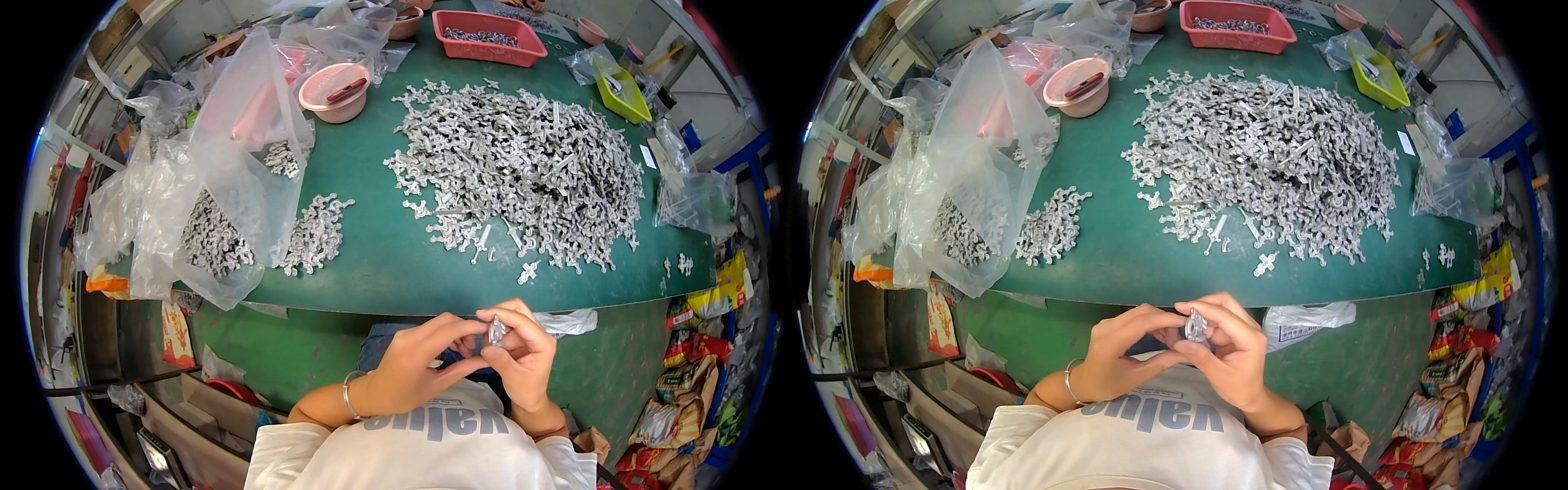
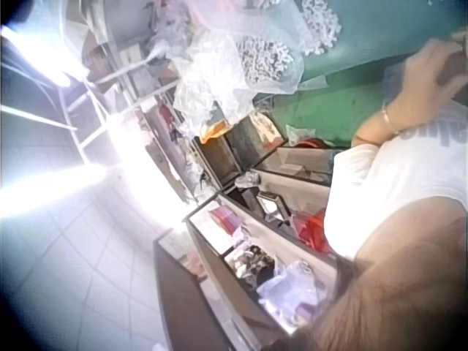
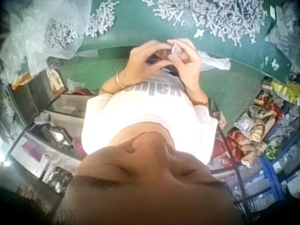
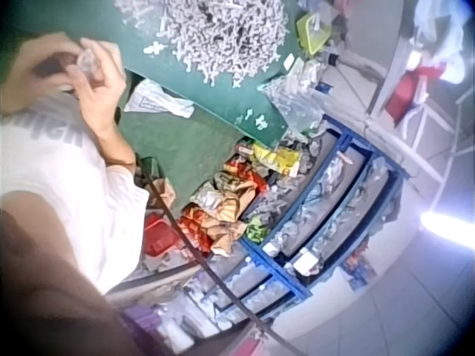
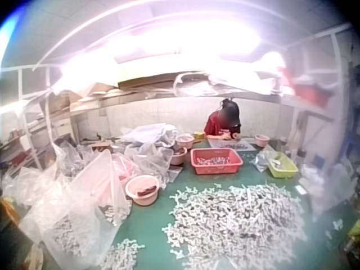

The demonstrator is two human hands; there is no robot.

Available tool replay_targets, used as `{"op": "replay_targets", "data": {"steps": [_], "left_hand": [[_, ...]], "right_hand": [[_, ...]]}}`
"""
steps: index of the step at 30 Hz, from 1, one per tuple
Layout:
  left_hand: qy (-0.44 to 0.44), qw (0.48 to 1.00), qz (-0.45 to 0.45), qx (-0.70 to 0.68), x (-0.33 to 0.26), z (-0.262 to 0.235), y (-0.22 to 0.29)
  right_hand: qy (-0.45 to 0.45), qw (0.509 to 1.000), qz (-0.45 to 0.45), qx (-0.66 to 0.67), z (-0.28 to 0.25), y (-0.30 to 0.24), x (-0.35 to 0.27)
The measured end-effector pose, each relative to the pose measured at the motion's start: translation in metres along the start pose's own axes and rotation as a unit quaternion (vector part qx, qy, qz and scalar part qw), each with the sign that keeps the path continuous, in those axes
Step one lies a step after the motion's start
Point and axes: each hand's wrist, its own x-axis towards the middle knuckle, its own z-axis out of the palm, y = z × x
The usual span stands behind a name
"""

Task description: The person assembles small metal cross components by hand at a workbench, picking individual pieces from a large pile and fitting them together.

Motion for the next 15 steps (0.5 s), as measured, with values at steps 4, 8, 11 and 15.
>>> {"op": "replay_targets", "data": {"steps": [4, 8, 11, 15], "left_hand": [[0.001, 0.986, -0.062, -0.154, -0.002, -0.003, -0.003], [-0.019, 0.928, -0.121, -0.351, 0.000, -0.005, -0.002], [-0.032, 0.927, -0.129, -0.350, 0.002, -0.006, -0.002], [-0.043, 0.928, -0.134, -0.346, 0.002, -0.006, -0.003]], "right_hand": [[0.004, 0.980, -0.034, -0.197, -0.004, -0.009, 0.000], [-0.023, 0.953, -0.092, -0.287, -0.003, -0.021, 0.001], [-0.029, 0.936, -0.088, -0.341, 0.002, -0.028, -0.001], [-0.031, 0.925, -0.101, -0.365, 0.004, -0.032, -0.003]]}}
